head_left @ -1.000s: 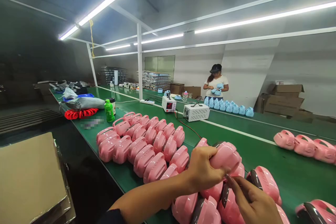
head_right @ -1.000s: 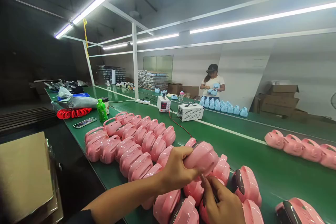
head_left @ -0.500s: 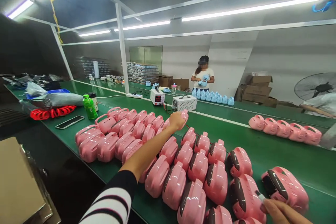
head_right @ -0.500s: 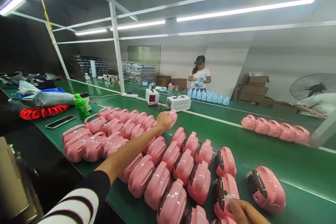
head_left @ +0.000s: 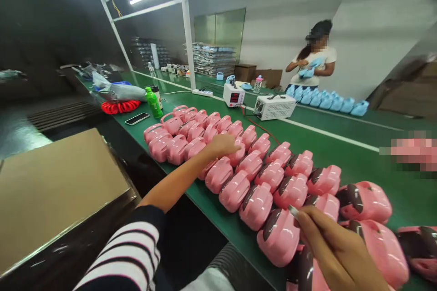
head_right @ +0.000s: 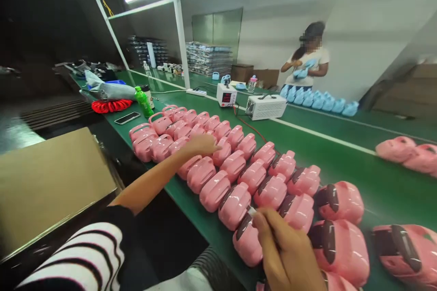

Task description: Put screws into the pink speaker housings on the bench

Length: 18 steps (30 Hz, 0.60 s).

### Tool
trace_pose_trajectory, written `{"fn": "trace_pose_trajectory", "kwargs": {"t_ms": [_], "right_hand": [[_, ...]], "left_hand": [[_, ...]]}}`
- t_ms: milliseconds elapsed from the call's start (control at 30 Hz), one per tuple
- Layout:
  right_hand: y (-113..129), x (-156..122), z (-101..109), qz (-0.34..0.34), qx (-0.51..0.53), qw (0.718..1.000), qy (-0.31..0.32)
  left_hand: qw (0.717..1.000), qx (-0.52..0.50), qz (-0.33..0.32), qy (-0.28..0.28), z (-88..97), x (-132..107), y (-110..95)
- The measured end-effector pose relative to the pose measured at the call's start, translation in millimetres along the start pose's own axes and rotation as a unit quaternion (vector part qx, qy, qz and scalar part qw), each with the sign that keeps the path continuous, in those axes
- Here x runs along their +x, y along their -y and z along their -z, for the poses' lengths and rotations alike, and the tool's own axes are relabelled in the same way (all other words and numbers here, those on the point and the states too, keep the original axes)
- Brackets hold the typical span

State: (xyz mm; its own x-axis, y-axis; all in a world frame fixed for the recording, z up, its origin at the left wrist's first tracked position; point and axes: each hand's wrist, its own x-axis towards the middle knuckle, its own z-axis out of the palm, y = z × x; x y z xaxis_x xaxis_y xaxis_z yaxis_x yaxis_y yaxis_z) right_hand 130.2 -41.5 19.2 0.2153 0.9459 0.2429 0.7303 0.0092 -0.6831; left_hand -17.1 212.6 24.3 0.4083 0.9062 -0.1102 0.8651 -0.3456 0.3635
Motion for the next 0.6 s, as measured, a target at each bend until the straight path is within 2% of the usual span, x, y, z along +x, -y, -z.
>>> {"fn": "trace_pose_trajectory", "kwargs": {"t_ms": [67,133,233,300,367,467,500,600], "right_hand": [[9.8,19.1,-22.5,0.007,-0.019,0.998,0.067],[15.1,34.1,-42.5,-0.003,-0.062,0.992,0.106],[20.9,44.8,-59.4,-0.014,-0.101,0.984,0.144],[26.5,43.2,-62.6,-0.029,-0.102,0.982,0.159],[33.9,36.2,-62.9,-0.042,-0.088,0.982,0.162],[44.5,21.7,-62.3,-0.025,-0.033,0.99,0.135],[46.9,17.2,-61.5,-0.015,-0.009,0.993,0.12],[49.1,7.5,-55.4,-0.008,0.052,0.996,0.072]], "left_hand": [[1.0,0.006,0.006,-0.019,-6.1,-33.6,33.8],[0.999,-0.007,-0.003,-0.046,-20.1,-61.6,57.9],[0.991,-0.048,0.001,-0.126,-41.5,-91.6,71.8],[0.978,-0.082,0.014,-0.189,-46.9,-109.7,68.1],[0.949,-0.158,-0.005,-0.272,-44.2,-128.4,57.3],[0.868,-0.306,-0.098,-0.378,-35.6,-149.4,33.0],[0.849,-0.337,-0.127,-0.388,-34.1,-152.7,24.1],[0.828,-0.375,-0.17,-0.381,-36.8,-152.9,0.3]]}}
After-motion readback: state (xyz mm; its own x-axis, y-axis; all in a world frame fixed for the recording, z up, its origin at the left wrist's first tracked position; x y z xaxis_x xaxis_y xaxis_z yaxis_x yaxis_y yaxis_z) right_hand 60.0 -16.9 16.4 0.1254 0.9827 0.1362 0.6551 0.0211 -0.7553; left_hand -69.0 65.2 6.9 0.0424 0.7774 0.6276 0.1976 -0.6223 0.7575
